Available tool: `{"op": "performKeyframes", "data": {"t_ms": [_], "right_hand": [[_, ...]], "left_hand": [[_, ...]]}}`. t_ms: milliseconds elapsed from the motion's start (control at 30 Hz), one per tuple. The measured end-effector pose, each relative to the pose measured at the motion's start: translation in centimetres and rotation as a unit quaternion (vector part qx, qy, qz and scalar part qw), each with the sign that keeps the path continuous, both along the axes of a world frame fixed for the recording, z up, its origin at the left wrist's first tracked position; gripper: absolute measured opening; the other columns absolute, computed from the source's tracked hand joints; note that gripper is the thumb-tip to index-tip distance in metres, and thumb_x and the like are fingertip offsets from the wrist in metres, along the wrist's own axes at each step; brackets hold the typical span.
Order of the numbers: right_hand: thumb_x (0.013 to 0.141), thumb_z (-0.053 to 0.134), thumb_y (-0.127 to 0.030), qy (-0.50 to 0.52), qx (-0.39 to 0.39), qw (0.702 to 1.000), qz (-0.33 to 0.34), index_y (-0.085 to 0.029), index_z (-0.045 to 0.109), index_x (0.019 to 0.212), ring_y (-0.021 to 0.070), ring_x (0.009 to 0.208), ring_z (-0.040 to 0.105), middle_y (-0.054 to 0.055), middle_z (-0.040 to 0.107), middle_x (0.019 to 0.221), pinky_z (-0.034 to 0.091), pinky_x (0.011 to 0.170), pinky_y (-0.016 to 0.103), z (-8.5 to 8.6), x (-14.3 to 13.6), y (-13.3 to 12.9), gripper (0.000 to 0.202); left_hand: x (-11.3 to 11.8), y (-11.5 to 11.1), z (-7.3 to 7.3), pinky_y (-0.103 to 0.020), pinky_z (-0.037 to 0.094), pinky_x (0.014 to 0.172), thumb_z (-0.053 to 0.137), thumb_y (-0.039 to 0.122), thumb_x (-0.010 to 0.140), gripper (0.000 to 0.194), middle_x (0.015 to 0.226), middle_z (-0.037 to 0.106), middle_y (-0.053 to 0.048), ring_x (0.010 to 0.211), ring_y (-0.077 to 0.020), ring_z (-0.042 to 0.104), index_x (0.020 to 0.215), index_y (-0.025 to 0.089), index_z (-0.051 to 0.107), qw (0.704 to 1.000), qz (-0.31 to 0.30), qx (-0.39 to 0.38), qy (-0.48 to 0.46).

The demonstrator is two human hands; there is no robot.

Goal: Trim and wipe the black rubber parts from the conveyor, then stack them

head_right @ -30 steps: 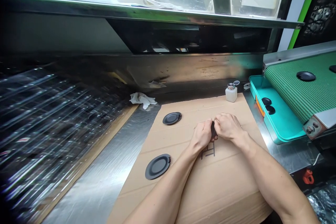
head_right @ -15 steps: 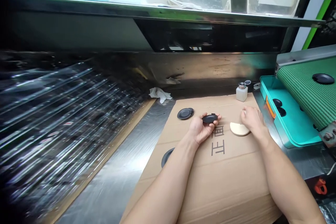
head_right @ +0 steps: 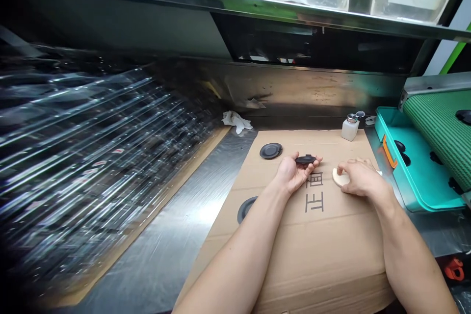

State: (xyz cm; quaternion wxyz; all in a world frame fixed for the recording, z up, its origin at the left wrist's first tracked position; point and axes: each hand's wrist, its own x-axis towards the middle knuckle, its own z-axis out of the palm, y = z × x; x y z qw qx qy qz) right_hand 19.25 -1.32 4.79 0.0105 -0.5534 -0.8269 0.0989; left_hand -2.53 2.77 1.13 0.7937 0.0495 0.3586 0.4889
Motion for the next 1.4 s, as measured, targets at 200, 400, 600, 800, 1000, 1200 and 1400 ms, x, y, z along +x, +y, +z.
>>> {"op": "performKeyframes", "data": {"t_ms": [200,400,600,800,1000,1200,1400], "right_hand": [[0.088,0.059,-0.041,0.143,0.080,0.984,-0.074,-0.023,0.066,0.114,0.0205,0.090,0.064,0.003,0.071,0.102,0.042,0.077,0.027,-0.9,-1.3,1.4,0.032],[0.093,0.056,-0.037,0.207,0.121,0.968,-0.078,-0.022,0.066,0.116,0.0213,0.099,0.060,0.007,0.067,0.105,0.044,0.087,0.029,-2.7,-6.5,-0.2,0.029],[0.092,0.057,-0.032,0.135,0.147,0.976,-0.089,-0.026,0.065,0.122,0.0255,0.107,0.051,0.010,0.060,0.111,0.041,0.094,0.034,-3.1,-8.0,-0.9,0.032],[0.094,0.053,-0.036,0.094,0.148,0.984,-0.041,-0.027,0.068,0.115,0.0251,0.103,0.050,0.010,0.059,0.108,0.042,0.086,0.032,-2.8,-7.3,-1.2,0.027],[0.096,0.049,-0.037,0.081,0.159,0.968,-0.174,-0.022,0.069,0.115,0.0263,0.101,0.052,0.011,0.062,0.101,0.039,0.086,0.033,-3.3,-3.7,1.3,0.031],[0.096,0.052,-0.040,0.091,0.151,0.974,-0.141,-0.026,0.067,0.120,0.0249,0.101,0.055,0.009,0.064,0.102,0.037,0.087,0.031,-3.6,-3.3,1.4,0.032],[0.095,0.053,-0.041,0.081,0.127,0.978,-0.146,-0.026,0.067,0.119,0.0247,0.104,0.056,0.008,0.064,0.102,0.038,0.085,0.031,-3.5,-2.8,1.4,0.032]], "left_hand": [[1.1,-0.6,-0.8,-0.024,0.052,0.050,0.027,0.034,0.102,0.038,0.093,0.070,-0.019,0.065,-0.0175,0.068,0.094,0.011,0.056,0.996,0.000,0.080,0.042],[3.1,-1.3,-1.3,-0.036,0.058,0.085,0.037,0.028,0.099,0.030,0.100,0.072,-0.012,0.093,-0.0219,0.070,0.097,0.013,0.063,0.988,-0.014,0.156,-0.012],[3.2,-1.3,-1.1,-0.042,0.055,0.095,0.027,0.034,0.102,0.048,0.104,0.072,-0.018,0.102,-0.0263,0.070,0.109,0.007,0.066,0.988,-0.015,0.150,-0.019],[2.9,-1.2,-1.5,-0.041,0.059,0.090,0.030,0.032,0.102,0.046,0.104,0.073,-0.019,0.099,-0.0260,0.071,0.112,0.005,0.065,0.992,-0.006,0.126,0.008],[2.2,-1.2,-1.2,-0.042,0.060,0.088,0.032,0.026,0.102,0.037,0.120,0.069,-0.021,0.109,-0.0271,0.069,0.118,0.008,0.060,0.991,0.030,0.131,0.015],[1.0,-0.5,-0.8,-0.050,0.061,0.087,0.026,0.028,0.101,0.045,0.131,0.060,-0.029,0.121,-0.0346,0.063,0.131,0.003,0.050,0.991,0.030,0.078,-0.107],[0.3,0.2,-0.8,-0.051,0.061,0.087,0.034,0.020,0.097,0.041,0.132,0.060,-0.026,0.123,-0.0352,0.061,0.131,0.007,0.052,0.985,0.047,0.064,-0.151]]}}
